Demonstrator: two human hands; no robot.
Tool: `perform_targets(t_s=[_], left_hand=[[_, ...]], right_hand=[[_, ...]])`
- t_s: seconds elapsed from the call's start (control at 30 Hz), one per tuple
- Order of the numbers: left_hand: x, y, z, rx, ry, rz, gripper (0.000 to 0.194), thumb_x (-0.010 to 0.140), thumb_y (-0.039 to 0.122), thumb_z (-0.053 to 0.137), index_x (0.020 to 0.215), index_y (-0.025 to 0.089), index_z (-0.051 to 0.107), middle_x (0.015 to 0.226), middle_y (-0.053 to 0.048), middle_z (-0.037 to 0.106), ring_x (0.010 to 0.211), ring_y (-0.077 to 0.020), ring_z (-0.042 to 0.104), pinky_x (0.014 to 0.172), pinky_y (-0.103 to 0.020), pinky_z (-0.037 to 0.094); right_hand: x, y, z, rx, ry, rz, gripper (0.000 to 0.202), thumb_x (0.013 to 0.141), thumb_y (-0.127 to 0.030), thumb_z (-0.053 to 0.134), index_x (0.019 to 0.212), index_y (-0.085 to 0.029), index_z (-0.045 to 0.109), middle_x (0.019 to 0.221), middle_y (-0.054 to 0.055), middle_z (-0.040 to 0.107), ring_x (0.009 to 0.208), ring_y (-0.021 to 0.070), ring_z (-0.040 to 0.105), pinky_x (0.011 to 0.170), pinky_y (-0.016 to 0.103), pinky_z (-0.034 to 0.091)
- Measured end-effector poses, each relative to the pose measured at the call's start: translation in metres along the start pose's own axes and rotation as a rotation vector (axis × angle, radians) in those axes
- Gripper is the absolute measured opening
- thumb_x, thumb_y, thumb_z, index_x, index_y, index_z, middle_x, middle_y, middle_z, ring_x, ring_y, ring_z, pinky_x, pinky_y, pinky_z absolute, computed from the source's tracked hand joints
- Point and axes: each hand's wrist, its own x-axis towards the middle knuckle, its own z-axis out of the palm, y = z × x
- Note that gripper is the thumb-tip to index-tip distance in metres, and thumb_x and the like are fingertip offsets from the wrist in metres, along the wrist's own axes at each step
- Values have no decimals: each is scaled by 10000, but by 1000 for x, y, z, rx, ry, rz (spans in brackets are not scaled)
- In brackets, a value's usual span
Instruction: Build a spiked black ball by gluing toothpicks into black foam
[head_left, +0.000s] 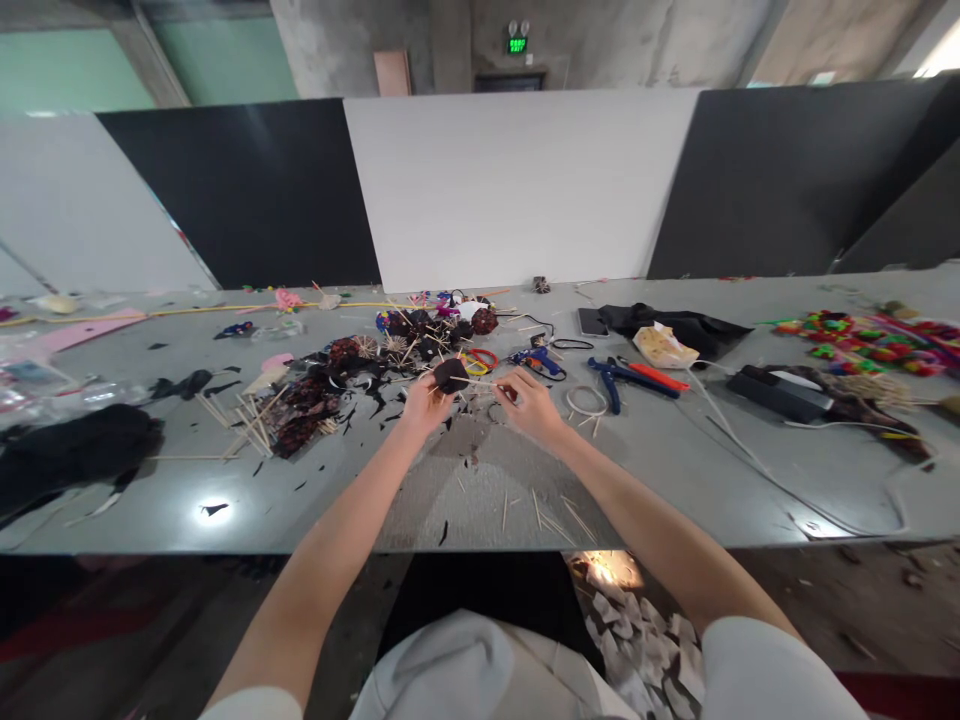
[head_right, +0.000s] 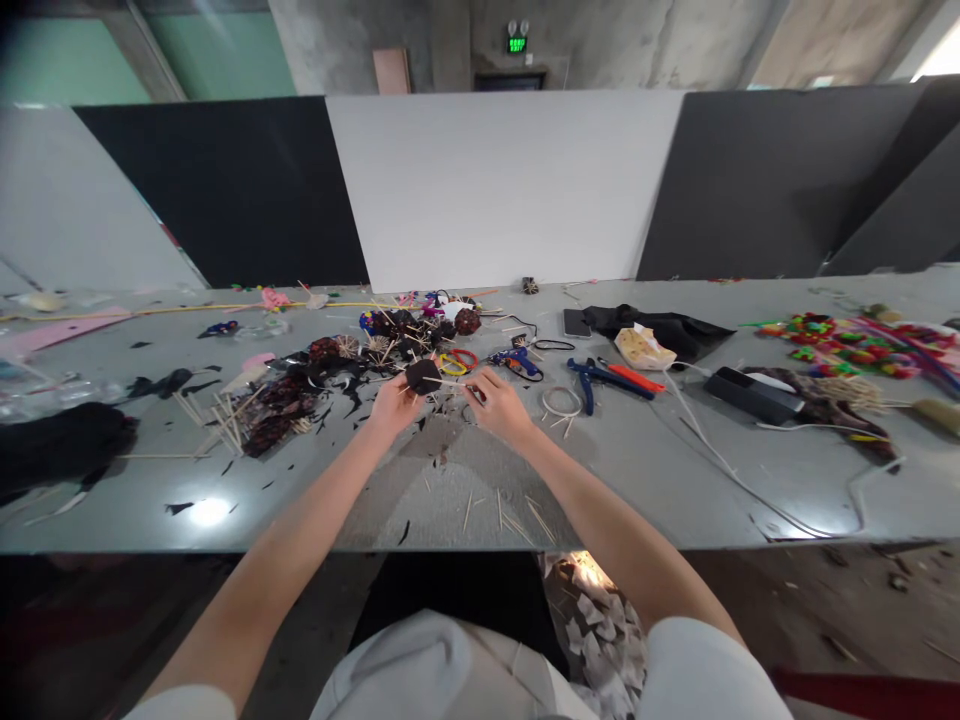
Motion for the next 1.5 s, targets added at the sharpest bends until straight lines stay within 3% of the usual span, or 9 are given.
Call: perform_targets(t_s=[0.1, 0.33, 0.5, 0.7, 0.9, 1.1, 1.3, 1.5], left_hand=[[-1, 1, -1, -8, -10, 6, 443, 828, 53, 550, 1244, 105, 694, 1233, -156, 768, 1187, -238, 736, 897, -276, 616], [-6, 7, -9, 18, -187, -7, 413, 862, 154, 562, 1249, 122, 705, 1358, -173, 714, 1316, -276, 667, 1024, -357, 597], [8, 4, -13, 64, -112, 31, 323, 936, 139, 585, 1234, 152, 708, 1330, -148, 736, 1294, -245, 683, 1060, -339, 576], [20, -3, -18, 169, -122, 129, 552, 841, -39, 618, 1328, 217, 670, 1322, -111, 749, 1293, -218, 687, 1140, -376, 521], [14, 4, -17, 148, -161, 126, 631, 826, -59, 565, 1398, 198, 641, 1420, -131, 694, 1337, -228, 660, 1155, -385, 514], [6, 9, -12, 112, -154, 46, 625, 840, -35, 530, 1433, 140, 625, 1355, -157, 727, 1292, -224, 691, 1135, -336, 523], [6, 10, -4, 95, -92, 64, 724, 799, -73, 483, 1479, 152, 590, 1303, -153, 753, 1232, -226, 726, 1125, -375, 540], [4, 12, -8, 109, -148, 96, 730, 779, -75, 528, 1469, 157, 591, 1367, -165, 720, 1295, -249, 689, 1155, -415, 515]], right_hand=[[0, -1, 0, 14, 15, 18, 148, 1070, -300, 551, 1035, -227, 675, 901, 49, 612, 746, 170, 570, 708, 311, 477], [2, 0, -1, 1, 56, 35, 136, 1062, -293, 569, 1003, -228, 671, 872, 33, 575, 735, 165, 566, 692, 301, 464], [0, 1, -1, -26, 32, 36, 141, 1064, -292, 560, 1007, -227, 671, 865, 31, 577, 725, 168, 563, 692, 306, 460], [0, 2, 0, -48, 49, 17, 135, 1058, -298, 566, 991, -232, 663, 849, 27, 575, 722, 174, 554, 702, 310, 460], [1, 2, -1, -43, 63, 6, 122, 1056, -289, 568, 1006, -231, 663, 850, 26, 578, 719, 168, 551, 700, 304, 457], [2, -1, -2, -79, 38, -5, 134, 1058, -272, 553, 1002, -225, 666, 862, 39, 606, 773, 183, 583, 732, 309, 466], [2, -1, -3, -49, 27, 20, 138, 1056, -278, 545, 1030, -230, 671, 898, 55, 625, 782, 188, 601, 726, 313, 481], [1, -1, -4, -18, 35, 39, 144, 1050, -284, 549, 1019, -227, 677, 898, 54, 622, 785, 181, 599, 745, 311, 495]])
